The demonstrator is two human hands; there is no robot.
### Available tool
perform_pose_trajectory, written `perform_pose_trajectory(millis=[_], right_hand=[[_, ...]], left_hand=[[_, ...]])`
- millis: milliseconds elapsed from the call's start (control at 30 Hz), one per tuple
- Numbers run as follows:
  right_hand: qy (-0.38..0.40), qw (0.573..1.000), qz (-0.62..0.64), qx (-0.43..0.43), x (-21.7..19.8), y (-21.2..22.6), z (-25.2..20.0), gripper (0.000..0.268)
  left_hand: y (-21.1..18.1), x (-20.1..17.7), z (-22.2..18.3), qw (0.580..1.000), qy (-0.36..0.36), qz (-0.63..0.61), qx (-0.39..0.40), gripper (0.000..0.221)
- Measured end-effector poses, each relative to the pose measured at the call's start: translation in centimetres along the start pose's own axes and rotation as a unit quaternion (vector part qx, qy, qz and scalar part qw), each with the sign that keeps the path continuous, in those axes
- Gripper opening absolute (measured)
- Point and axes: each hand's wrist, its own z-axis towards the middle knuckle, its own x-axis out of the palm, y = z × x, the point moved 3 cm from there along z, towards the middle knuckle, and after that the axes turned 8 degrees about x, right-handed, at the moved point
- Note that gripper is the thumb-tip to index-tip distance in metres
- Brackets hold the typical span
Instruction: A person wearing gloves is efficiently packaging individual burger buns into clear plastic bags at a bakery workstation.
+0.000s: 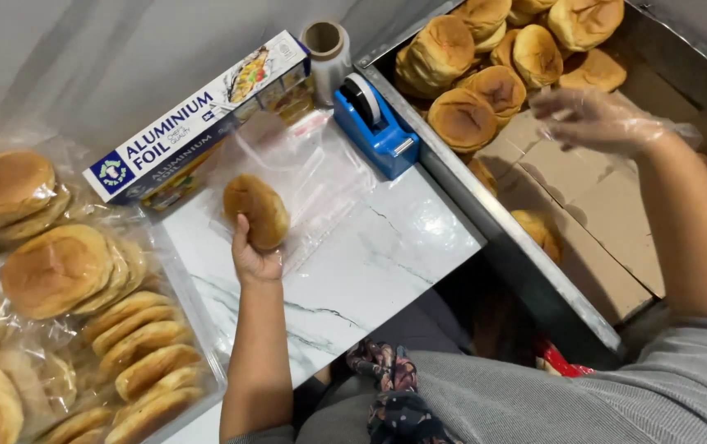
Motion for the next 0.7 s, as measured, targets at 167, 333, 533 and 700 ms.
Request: perform_pose_trajectory(millis=[167,333,533,700], right_hand=[[0.162,0.982,-0.013,0.095,6.0,-13.1,3.3,0.084],[0.256,0.966,-0.010,0.038,9.8,-14.5,4.6,0.102],[0.262,0.960,0.045,0.093,11.9,-15.1,7.6,0.080],[0.286,0.956,-0.014,0.054,13.0,-17.6,8.9,0.092]], left_hand=[[-0.4,0.8,-0.4,0.998,-0.030,0.041,0.032,0.061],[-0.4,0.9,-0.5,1.000,-0.019,0.002,0.018,0.062],[-0.7,0.3,-0.3,0.997,-0.058,0.031,0.037,0.058],[-0.7,1.1,-0.5,0.997,-0.065,0.020,0.033,0.064]])
